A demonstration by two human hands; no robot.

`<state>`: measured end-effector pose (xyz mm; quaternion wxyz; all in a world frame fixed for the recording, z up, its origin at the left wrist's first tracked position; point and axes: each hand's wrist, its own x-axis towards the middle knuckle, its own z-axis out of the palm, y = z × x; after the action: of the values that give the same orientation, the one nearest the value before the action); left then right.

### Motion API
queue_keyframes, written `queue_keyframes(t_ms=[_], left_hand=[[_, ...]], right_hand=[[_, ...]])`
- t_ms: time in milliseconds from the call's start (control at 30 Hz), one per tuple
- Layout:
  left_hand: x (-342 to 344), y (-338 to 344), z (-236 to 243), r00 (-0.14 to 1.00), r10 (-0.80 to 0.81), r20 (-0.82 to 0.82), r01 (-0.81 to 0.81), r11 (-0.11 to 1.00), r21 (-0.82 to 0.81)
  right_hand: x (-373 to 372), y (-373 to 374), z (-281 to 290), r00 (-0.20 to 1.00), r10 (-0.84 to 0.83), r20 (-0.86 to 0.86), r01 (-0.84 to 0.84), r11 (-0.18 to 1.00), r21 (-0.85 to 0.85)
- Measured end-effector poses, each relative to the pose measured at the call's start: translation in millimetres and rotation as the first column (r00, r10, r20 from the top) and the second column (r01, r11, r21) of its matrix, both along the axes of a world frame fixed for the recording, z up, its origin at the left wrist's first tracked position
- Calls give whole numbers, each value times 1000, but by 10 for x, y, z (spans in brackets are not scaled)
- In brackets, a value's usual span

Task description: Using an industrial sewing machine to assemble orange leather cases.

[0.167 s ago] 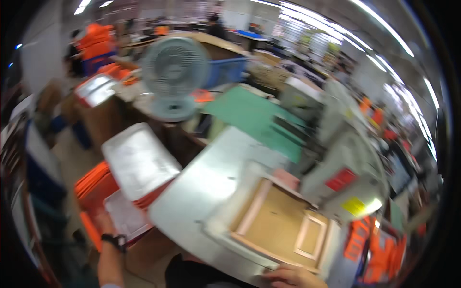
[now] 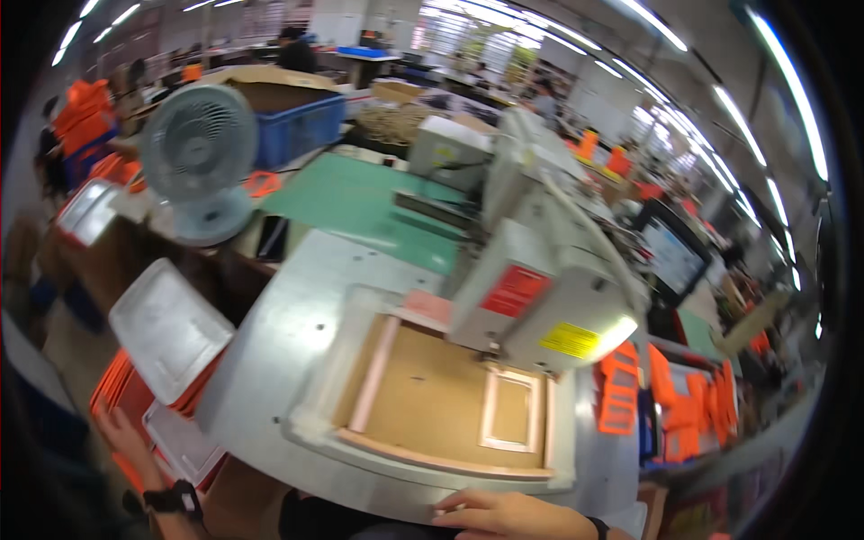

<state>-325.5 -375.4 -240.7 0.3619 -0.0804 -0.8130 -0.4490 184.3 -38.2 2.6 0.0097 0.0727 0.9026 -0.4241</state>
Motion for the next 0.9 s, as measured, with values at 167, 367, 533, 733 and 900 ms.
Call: queue_keyframes(t_ms=[167, 367, 533, 733, 900], left_hand=[[2015, 1673, 2343, 228, -898, 375, 963, 151, -223], [3054, 3018, 2329, -386, -713, 586, 452, -700, -553], [3378, 3548, 1899, -243, -739, 629, 406, -666, -625], [3043, 3622, 1890, -86, -759, 645, 444, -609, -657], [2382, 3590, 1902, 227, -858, 460, 416, -342, -842]], right_hand=[[509, 116, 174, 997, -69, 37, 65, 994, 91], [1609, 666, 245, 548, -836, 25, 736, 496, 460], [2130, 1336, 48, 543, -834, -93, 712, 399, 578], [2356, 1790, -194, 621, -783, 32, 665, 548, 507], [2363, 1891, -171, 558, -829, 32, 733, 511, 450]])
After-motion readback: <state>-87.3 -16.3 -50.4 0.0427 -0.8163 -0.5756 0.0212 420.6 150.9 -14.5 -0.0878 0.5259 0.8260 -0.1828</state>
